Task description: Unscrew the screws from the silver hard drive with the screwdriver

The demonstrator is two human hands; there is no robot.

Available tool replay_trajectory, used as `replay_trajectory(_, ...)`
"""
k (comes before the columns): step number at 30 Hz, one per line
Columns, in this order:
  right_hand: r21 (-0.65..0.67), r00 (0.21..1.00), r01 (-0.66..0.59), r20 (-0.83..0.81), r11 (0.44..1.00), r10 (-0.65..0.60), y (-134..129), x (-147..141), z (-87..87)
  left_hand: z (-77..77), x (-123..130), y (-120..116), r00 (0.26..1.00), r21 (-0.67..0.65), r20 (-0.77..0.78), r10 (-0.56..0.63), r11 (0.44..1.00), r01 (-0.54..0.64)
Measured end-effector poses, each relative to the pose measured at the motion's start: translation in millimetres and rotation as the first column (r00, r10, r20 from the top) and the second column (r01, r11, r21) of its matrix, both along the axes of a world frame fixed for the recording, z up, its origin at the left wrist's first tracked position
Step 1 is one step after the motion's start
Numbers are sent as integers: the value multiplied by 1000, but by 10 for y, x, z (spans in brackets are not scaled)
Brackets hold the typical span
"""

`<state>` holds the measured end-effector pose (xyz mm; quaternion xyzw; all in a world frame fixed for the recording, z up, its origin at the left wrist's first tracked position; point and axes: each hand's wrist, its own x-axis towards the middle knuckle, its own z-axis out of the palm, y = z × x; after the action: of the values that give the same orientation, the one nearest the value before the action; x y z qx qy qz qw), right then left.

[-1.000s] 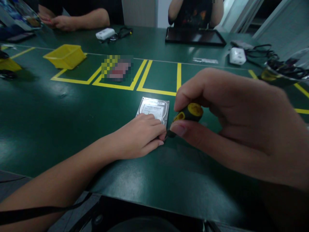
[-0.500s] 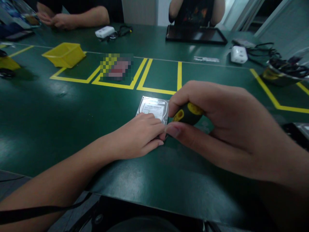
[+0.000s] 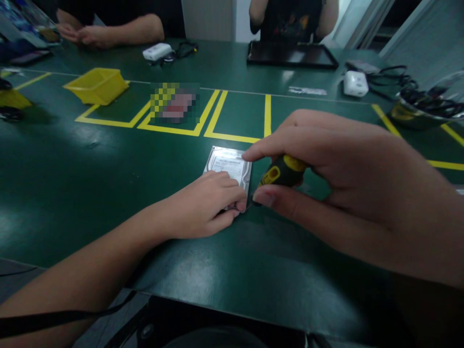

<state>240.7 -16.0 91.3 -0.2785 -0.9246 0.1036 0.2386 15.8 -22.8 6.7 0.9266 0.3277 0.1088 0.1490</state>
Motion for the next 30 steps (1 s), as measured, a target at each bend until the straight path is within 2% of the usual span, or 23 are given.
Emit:
replay_trajectory(6,11,999,24,-34,1000,-23,-18,-24,5,-23,2,1,1000,1,9,15,1000,-15)
replay_trajectory(12,24,999,-7,-51,1000,8,-7,-46,-10,-51,-9,-6,1000,50,-8,5,999,-5)
replay_trajectory(21,18,998,-10,-60,1000,11,-7,-39,-17,-58,-29,5,1000,48,-24,-10,999,11)
replay_trajectory(30,61,998,35,-58,998,-31,-45,2,55,-77,-56,-3,1000,53,20,-18,998,17)
